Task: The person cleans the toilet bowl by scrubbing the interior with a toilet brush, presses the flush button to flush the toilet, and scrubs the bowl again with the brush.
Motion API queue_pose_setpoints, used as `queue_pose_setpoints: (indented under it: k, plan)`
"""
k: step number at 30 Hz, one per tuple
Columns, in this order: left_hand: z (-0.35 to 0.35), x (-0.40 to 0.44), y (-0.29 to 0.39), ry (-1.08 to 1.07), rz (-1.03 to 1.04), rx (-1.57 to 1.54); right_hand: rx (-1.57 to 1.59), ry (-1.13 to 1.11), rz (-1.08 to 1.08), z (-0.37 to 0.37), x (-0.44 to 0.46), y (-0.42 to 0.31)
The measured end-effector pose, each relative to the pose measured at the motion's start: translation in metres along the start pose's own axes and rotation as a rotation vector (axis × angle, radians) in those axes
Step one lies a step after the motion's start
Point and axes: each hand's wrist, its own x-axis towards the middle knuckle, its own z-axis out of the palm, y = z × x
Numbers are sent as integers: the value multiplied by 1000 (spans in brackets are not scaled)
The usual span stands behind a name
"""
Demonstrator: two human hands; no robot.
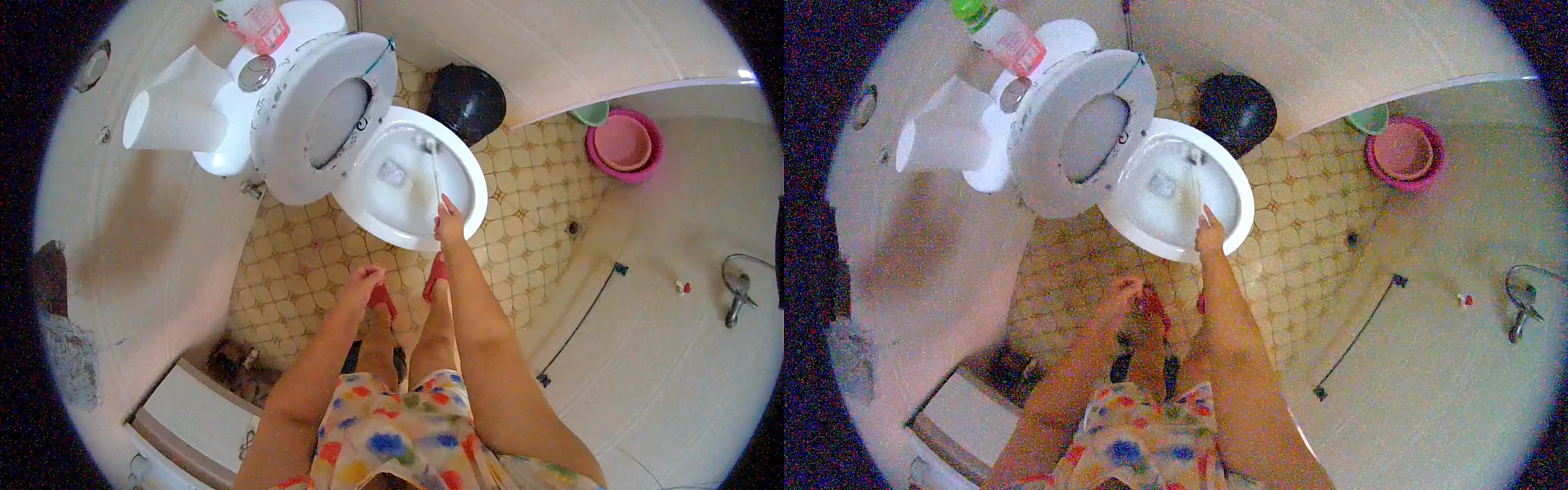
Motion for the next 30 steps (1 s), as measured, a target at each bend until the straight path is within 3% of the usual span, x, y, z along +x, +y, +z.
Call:
queue_pose_setpoints:
  k: [4, 7, 10, 17, 20, 23, 27, 28, 30]
  plan:
    - [18, -18, 23, 34, -43, 99, 247, 180, -54, -41, -15, 56]
    - [10, -15, 19, 24, -37, 103, 315, 149, -130, -48, -13, 73]
    - [5, -12, 14, 62, -27, 48, 262, 87, 16, -26, -24, 25]
    - [14, -26, 35, 97, 48, -66, -99, -54, -23, 18, 15, -3]
    - [10, -17, 16, 111, 26, -52, -32, -128, 79, 49, 5, -14]
    - [31, -19, 12, 171, -8, -130, 31, -108, 1, 65, 8, 7]
    - [54, -15, 3, 236, 8, -35, -411, -244, -351, 59, 30, 74]
    - [63, -13, 2, 284, 7, -43, -555, -215, -497, 60, 18, 68]
    - [76, -11, -2, 301, 10, -133, -788, -266, -512, 41, -7, 43]
